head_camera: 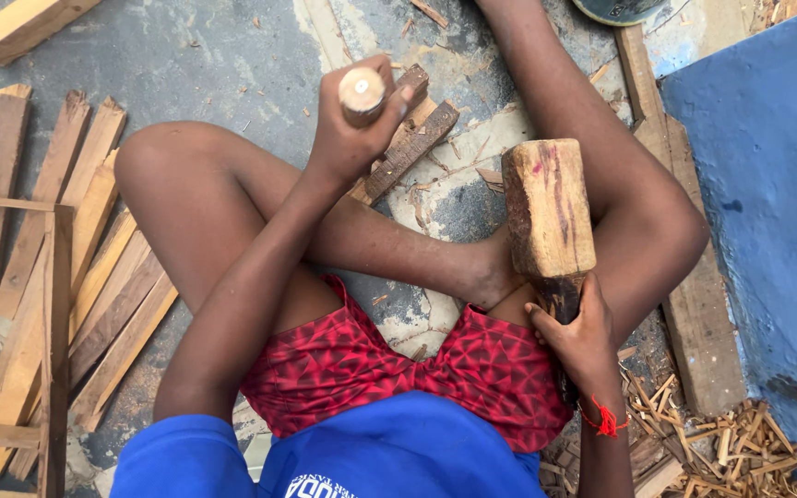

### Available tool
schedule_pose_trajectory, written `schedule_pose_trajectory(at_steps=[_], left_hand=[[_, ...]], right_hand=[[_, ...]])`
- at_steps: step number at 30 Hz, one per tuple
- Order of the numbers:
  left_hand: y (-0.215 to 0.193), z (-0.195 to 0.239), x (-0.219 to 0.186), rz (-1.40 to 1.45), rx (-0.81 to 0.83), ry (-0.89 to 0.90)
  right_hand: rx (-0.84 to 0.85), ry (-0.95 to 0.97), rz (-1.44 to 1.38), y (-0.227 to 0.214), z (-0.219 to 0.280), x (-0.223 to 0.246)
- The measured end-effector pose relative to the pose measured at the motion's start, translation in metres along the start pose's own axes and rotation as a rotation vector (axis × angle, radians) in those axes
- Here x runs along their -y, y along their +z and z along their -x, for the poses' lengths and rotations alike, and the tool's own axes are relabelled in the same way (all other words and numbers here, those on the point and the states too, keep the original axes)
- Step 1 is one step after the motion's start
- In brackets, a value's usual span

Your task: The person sits on the floor and uses a chisel and mallet to carve a piece of wood held between their feet. They repeatedly strike the chisel to shape the wood, creating wood shavings that accumulate on the floor.

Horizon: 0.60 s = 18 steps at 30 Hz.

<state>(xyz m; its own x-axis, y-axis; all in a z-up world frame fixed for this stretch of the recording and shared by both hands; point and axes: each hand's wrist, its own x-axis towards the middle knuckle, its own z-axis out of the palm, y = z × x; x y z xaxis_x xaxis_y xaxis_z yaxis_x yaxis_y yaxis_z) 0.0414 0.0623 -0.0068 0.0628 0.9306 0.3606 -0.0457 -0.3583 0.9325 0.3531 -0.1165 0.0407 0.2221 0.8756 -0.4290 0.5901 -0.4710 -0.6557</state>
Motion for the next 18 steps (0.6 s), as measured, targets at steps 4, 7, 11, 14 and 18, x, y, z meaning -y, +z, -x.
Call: schedule_pose_trajectory(at_steps=[4,7,11,14,18], left_hand=[[-0.007,0.006,-0.007,-0.024,0.053,0.05],[-0.006,0.009,-0.009,0.017,0.053,0.006],[-0.003,0.011,-0.008,0.028,0.003,-0.019],[-0.004,0.016,-0.004,-0.016,-0.011,0.025],[-0.003,0.016,0.005,-0.031,-0.046,-0.013]], right_hand=[[0.02,-0.031,-0.07,0.001,0.001,-0.007],[0.031,-0.049,-0.12,0.003,0.003,-0.017],[0.019,-0.046,-0.186,0.006,0.003,-0.026],[0.043,-0.068,-0.36,0.01,0.009,-0.028],[0.124,-0.064,-0.565,0.007,0.021,-0.003]])
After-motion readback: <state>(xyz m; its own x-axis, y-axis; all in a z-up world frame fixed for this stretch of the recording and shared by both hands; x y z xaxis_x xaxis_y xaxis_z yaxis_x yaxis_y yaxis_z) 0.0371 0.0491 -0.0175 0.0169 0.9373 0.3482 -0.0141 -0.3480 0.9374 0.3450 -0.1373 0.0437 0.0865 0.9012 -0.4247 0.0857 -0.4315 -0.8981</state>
